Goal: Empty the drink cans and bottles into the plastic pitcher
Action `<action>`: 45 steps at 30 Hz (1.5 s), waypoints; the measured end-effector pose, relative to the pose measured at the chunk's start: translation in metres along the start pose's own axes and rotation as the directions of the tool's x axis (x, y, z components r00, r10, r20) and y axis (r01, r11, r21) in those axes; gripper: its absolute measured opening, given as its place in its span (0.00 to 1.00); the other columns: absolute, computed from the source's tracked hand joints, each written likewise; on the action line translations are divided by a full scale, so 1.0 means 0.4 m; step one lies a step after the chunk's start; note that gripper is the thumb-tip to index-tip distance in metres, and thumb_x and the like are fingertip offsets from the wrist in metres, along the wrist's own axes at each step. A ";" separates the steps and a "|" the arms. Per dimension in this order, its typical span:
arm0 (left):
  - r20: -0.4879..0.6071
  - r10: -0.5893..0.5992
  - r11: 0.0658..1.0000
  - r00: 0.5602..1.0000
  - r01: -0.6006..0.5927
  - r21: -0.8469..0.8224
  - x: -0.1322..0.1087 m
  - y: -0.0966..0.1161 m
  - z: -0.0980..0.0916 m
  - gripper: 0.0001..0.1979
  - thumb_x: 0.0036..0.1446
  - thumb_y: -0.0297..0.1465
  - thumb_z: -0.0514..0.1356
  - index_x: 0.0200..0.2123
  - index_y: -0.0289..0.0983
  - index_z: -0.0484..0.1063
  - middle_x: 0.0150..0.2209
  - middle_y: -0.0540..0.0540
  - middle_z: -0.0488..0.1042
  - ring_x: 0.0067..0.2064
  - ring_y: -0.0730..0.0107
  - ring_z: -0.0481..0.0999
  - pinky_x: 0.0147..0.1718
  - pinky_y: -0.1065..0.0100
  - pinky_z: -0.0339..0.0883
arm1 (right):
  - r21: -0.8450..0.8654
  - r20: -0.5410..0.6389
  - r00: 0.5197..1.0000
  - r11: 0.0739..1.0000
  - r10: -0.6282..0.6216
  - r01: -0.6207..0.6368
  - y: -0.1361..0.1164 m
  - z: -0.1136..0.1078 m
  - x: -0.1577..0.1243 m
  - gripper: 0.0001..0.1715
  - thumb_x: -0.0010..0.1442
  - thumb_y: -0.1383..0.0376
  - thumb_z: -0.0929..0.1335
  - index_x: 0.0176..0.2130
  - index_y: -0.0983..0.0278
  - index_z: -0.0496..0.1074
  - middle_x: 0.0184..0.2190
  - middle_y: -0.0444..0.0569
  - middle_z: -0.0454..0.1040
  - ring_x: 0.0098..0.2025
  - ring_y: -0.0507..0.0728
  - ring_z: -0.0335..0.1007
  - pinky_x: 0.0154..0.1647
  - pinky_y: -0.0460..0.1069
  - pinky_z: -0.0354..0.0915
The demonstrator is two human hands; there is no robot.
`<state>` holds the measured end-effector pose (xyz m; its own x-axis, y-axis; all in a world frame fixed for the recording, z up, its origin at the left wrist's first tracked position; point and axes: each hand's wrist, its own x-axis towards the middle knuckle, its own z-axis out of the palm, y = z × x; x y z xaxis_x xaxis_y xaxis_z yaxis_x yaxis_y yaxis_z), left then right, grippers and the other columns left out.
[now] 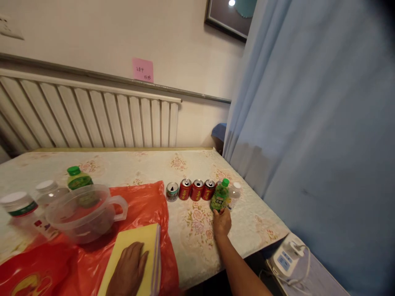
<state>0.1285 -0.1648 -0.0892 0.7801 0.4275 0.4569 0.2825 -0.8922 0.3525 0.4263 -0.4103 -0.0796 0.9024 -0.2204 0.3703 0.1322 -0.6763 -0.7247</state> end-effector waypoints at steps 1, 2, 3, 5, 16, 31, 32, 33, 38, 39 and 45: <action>-0.004 0.003 1.000 1.000 -0.003 0.002 0.001 0.001 0.000 0.19 0.65 0.44 0.48 0.48 0.37 0.67 0.47 0.40 0.72 0.51 0.54 0.71 0.54 0.51 0.66 | 0.000 0.003 1.000 1.000 0.003 -0.003 0.000 0.000 0.001 0.12 0.53 0.54 0.67 0.32 0.59 0.63 0.29 0.47 0.73 0.31 0.60 0.68 0.29 0.49 0.54; -0.008 0.005 1.000 1.000 -0.005 0.003 0.001 0.001 -0.001 0.19 0.65 0.44 0.48 0.48 0.37 0.67 0.47 0.40 0.73 0.51 0.54 0.71 0.54 0.51 0.66 | 0.000 0.006 1.000 1.000 0.006 -0.006 -0.001 0.001 0.002 0.12 0.53 0.54 0.67 0.32 0.59 0.64 0.29 0.47 0.73 0.30 0.60 0.68 0.28 0.49 0.54; -0.010 0.006 1.000 1.000 -0.006 0.004 0.002 0.002 -0.002 0.19 0.65 0.44 0.48 0.48 0.37 0.67 0.47 0.40 0.73 0.50 0.54 0.72 0.54 0.51 0.66 | 0.000 0.008 1.000 1.000 0.009 -0.009 -0.001 0.001 0.003 0.13 0.53 0.54 0.67 0.32 0.59 0.64 0.29 0.47 0.73 0.30 0.59 0.68 0.28 0.49 0.54; -0.005 0.011 1.000 1.000 -0.011 0.004 0.002 0.003 -0.003 0.19 0.65 0.44 0.48 0.48 0.38 0.67 0.47 0.40 0.73 0.50 0.54 0.72 0.54 0.51 0.66 | 0.001 0.015 1.000 1.000 0.012 -0.012 -0.002 0.001 0.005 0.13 0.53 0.54 0.67 0.33 0.59 0.64 0.28 0.46 0.73 0.29 0.59 0.68 0.28 0.49 0.54; 0.001 -0.005 1.000 1.000 0.005 -0.010 0.000 0.002 -0.004 0.18 0.65 0.44 0.49 0.47 0.38 0.67 0.47 0.40 0.73 0.51 0.54 0.72 0.53 0.51 0.67 | -0.004 0.048 0.998 0.999 0.032 -0.032 -0.011 -0.002 0.012 0.13 0.52 0.54 0.67 0.32 0.59 0.64 0.29 0.47 0.74 0.30 0.59 0.69 0.28 0.49 0.55; -0.005 -0.009 1.000 1.000 0.009 -0.013 -0.001 0.008 -0.011 0.18 0.65 0.44 0.49 0.48 0.38 0.67 0.47 0.40 0.73 0.50 0.55 0.72 0.54 0.51 0.67 | -0.011 0.070 0.997 0.999 0.040 -0.039 -0.015 -0.001 0.018 0.12 0.53 0.55 0.68 0.33 0.59 0.64 0.30 0.47 0.75 0.30 0.59 0.70 0.28 0.48 0.55; -0.008 -0.008 1.000 1.000 0.008 -0.012 -0.001 0.008 -0.011 0.18 0.65 0.44 0.49 0.48 0.38 0.67 0.47 0.41 0.73 0.50 0.55 0.72 0.54 0.51 0.67 | -0.012 0.071 0.997 0.999 0.040 -0.039 -0.017 -0.002 0.018 0.12 0.53 0.55 0.68 0.33 0.59 0.64 0.30 0.47 0.75 0.30 0.59 0.70 0.28 0.48 0.55; -0.009 -0.010 1.000 1.000 0.010 -0.010 -0.001 0.007 -0.010 0.18 0.65 0.44 0.49 0.48 0.38 0.67 0.47 0.41 0.73 0.50 0.55 0.72 0.53 0.51 0.67 | -0.013 0.072 0.997 0.999 0.040 -0.039 -0.018 -0.003 0.018 0.12 0.53 0.55 0.68 0.33 0.59 0.64 0.30 0.46 0.74 0.30 0.59 0.70 0.28 0.49 0.55; -0.016 -0.005 1.000 1.000 0.005 -0.013 0.000 0.007 -0.011 0.19 0.64 0.45 0.49 0.48 0.38 0.67 0.46 0.41 0.74 0.50 0.55 0.73 0.52 0.52 0.68 | -0.014 0.076 0.996 0.999 0.042 -0.042 -0.019 -0.002 0.019 0.12 0.53 0.55 0.68 0.33 0.59 0.64 0.30 0.46 0.74 0.31 0.59 0.70 0.28 0.49 0.55; -0.017 -0.003 1.000 1.000 0.002 -0.012 0.001 0.007 -0.011 0.19 0.64 0.45 0.49 0.47 0.38 0.67 0.46 0.41 0.74 0.50 0.55 0.73 0.53 0.52 0.68 | -0.014 0.077 0.996 0.999 0.042 -0.041 -0.019 -0.002 0.019 0.12 0.53 0.54 0.68 0.33 0.59 0.64 0.30 0.46 0.74 0.31 0.59 0.70 0.28 0.49 0.55; -0.009 -0.003 1.000 1.000 0.003 -0.010 0.003 0.008 -0.013 0.18 0.64 0.44 0.49 0.48 0.39 0.67 0.46 0.41 0.74 0.50 0.55 0.73 0.53 0.51 0.67 | -0.005 0.081 0.996 0.999 0.035 -0.034 -0.019 -0.005 0.019 0.12 0.53 0.54 0.67 0.32 0.59 0.65 0.29 0.47 0.75 0.31 0.59 0.71 0.29 0.49 0.55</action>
<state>0.1272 -0.1664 -0.0832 0.7741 0.4315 0.4633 0.2792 -0.8895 0.3618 0.4315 -0.4082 -0.0702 0.9366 -0.1863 0.2968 0.0989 -0.6720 -0.7339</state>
